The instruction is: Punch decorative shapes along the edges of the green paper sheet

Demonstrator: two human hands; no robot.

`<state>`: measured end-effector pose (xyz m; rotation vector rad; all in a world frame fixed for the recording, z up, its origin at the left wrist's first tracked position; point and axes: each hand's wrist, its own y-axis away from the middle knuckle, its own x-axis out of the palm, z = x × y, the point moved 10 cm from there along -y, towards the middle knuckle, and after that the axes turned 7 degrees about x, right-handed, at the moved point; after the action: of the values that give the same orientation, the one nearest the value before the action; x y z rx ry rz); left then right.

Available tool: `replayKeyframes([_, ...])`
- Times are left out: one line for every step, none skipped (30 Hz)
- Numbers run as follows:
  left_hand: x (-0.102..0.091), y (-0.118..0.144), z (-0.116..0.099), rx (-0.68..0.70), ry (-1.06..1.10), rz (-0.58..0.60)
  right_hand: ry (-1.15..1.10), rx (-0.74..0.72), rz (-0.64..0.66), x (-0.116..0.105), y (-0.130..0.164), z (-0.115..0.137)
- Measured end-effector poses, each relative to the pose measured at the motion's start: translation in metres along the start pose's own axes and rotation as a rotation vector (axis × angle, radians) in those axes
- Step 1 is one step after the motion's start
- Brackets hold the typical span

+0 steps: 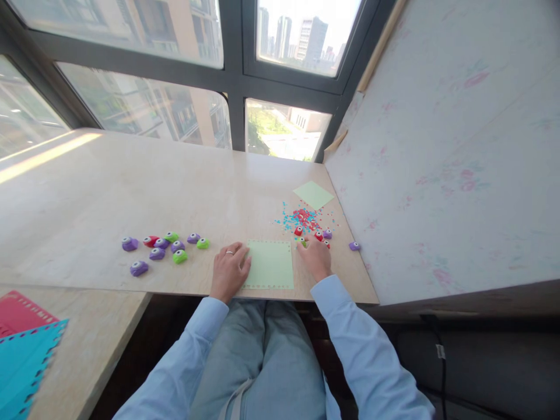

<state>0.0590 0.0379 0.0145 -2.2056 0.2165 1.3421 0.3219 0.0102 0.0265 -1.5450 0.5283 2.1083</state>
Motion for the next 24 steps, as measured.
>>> replayKeyframes([0.000,0.000,0.000,0.002,0.002,-0.002,-0.025,-0.009,-0.005,0.000,0.005,-0.002])
replayKeyframes([0.000,0.000,0.000,0.004,0.003,-0.005,-0.051,-0.015,-0.010,-0.001,0.010,-0.005])
replayKeyframes([-0.001,0.000,0.000,0.005,0.005,-0.009,-0.079,-0.019,-0.008,-0.001,0.016,-0.009])
replayKeyframes([-0.001,0.000,0.000,0.006,0.006,-0.011,-0.115,-0.030,-0.002,-0.001,0.021,-0.013])
replayKeyframes([-0.001,0.001,0.000,0.006,0.007,-0.013,-0.162,-0.062,0.007,-0.001,0.026,-0.016])
replayKeyframes([-0.001,0.001,0.000,0.008,0.009,-0.013,-0.216,-0.111,0.030,0.000,0.031,-0.018])
replayKeyframes([-0.002,0.001,0.000,0.009,0.012,-0.014,-0.272,-0.156,0.042,-0.001,0.036,-0.020])
replayKeyframes([-0.002,0.002,-0.001,0.009,0.016,-0.014,-0.326,-0.195,0.052,-0.001,0.040,-0.023])
replayKeyframes([-0.002,0.002,-0.002,0.009,0.021,-0.016,-0.370,-0.229,0.064,-0.002,0.043,-0.026])
replayKeyframes([-0.002,0.003,-0.002,0.008,0.027,-0.018,-0.399,-0.255,0.075,-0.001,0.045,-0.028])
replayKeyframes([-0.001,0.003,-0.002,0.007,0.034,-0.019,-0.416,-0.277,0.081,0.000,0.046,-0.031])
replayKeyframes([-0.001,0.004,-0.001,0.005,0.042,-0.022,-0.421,-0.296,0.084,0.000,0.046,-0.032])
replayKeyframes([-0.001,0.004,0.000,0.002,0.054,-0.025,-0.420,-0.312,0.084,0.001,0.046,-0.033])
replayKeyframes([-0.002,0.004,0.002,-0.003,0.073,-0.029,-0.416,-0.328,0.079,0.002,0.046,-0.033])
replayKeyframes([-0.002,0.003,0.005,-0.009,0.102,-0.030,-0.411,-0.343,0.073,0.003,0.046,-0.032])
replayKeyframes([-0.002,0.002,0.007,-0.014,0.146,-0.024,-0.403,-0.355,0.067,0.004,0.046,-0.031])
replayKeyframes([-0.002,0.000,0.010,-0.022,0.202,-0.014,-0.391,-0.363,0.060,0.005,0.045,-0.030])
replayKeyframes([-0.003,-0.003,0.012,-0.031,0.262,-0.004,-0.371,-0.366,0.052,0.007,0.045,-0.029])
replayKeyframes([-0.004,-0.006,0.012,-0.037,0.314,0.006,-0.343,-0.366,0.043,0.008,0.045,-0.028])
replayKeyframes([-0.007,-0.009,0.011,-0.039,0.350,0.009,-0.310,-0.362,0.034,0.009,0.044,-0.027])
replayKeyframes([-0.009,-0.014,0.007,-0.031,0.358,0.006,-0.276,-0.356,0.024,0.011,0.044,-0.026])
replayKeyframes([-0.012,-0.019,-0.001,-0.003,0.341,0.001,-0.246,-0.349,0.013,0.011,0.043,-0.025])
replayKeyframes([-0.012,-0.024,-0.014,0.046,0.321,0.016,-0.222,-0.342,0.002,0.012,0.043,-0.023])
replayKeyframes([-0.010,-0.030,-0.027,0.095,0.308,0.038,-0.205,-0.338,-0.007,0.012,0.042,-0.022])
